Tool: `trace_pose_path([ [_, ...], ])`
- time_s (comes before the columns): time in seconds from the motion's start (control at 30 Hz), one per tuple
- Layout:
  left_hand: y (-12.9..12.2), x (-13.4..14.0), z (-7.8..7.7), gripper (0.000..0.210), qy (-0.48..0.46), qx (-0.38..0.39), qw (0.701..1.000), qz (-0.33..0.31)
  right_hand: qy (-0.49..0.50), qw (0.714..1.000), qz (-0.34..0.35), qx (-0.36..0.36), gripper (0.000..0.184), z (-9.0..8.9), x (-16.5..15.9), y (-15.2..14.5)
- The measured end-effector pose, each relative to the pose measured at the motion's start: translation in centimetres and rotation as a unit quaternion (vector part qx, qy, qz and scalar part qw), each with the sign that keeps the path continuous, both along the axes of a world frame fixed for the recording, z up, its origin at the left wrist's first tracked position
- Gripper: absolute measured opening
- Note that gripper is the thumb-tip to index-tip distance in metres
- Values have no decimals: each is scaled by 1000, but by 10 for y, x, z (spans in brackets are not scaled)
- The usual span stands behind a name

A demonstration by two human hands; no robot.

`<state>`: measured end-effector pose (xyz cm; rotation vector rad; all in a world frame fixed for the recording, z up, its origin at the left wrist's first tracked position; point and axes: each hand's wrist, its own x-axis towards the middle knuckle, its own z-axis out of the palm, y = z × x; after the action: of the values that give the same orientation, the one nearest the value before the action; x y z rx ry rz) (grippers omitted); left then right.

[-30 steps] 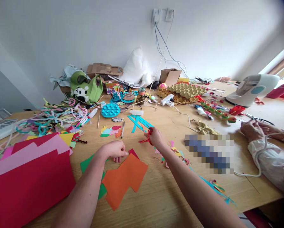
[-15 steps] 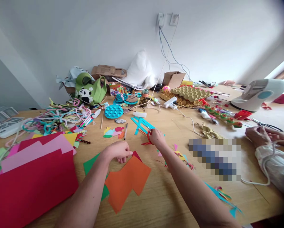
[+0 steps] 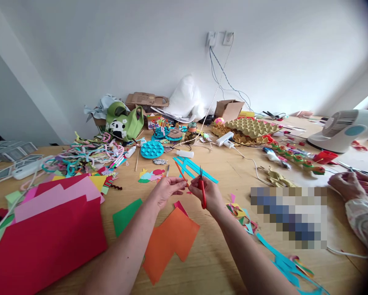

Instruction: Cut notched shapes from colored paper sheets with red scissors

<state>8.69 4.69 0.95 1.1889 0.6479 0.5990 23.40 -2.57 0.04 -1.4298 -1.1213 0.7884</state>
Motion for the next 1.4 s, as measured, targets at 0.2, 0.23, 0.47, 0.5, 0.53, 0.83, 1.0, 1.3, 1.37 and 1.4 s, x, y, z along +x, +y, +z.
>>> trace_pose_path([
  [0.2,1,1,3,26,-14,-2,997,73,68,998,1,-18,29,2,-13,-6],
  [0.23,1,2,3,26,-11,1,997,76,78,997,0,-19,30,2,-14,-7],
  [0.47,1,1,7,26,-8,-9,994,113,146,989,19,-22,31,-5,-10,-14],
  [0.5,1,0,7,26,-7,-12,993,119,151,988,19,-21,31,-6,-10,-14],
  [0.53,2,0,7,27,-8,-14,992,125,155,988,19,-20,31,-7,-10,-14],
  [0.83,7,-3,3,25,-17,-20,990,136,123,992,-18,21,30,-4,4,-12],
  [1.0,5,-2,3,25,-15,-21,992,124,86,995,-58,7,30,5,12,-12],
  [1.3,-2,2,12,21,-54,39,982,174,-7,979,-196,56,27,10,2,-17],
  [1.37,-4,3,14,20,-50,63,979,189,47,988,-138,56,27,15,-7,-19],
  [1.4,-5,4,15,20,-51,74,977,196,79,988,-118,58,27,17,-12,-20],
])
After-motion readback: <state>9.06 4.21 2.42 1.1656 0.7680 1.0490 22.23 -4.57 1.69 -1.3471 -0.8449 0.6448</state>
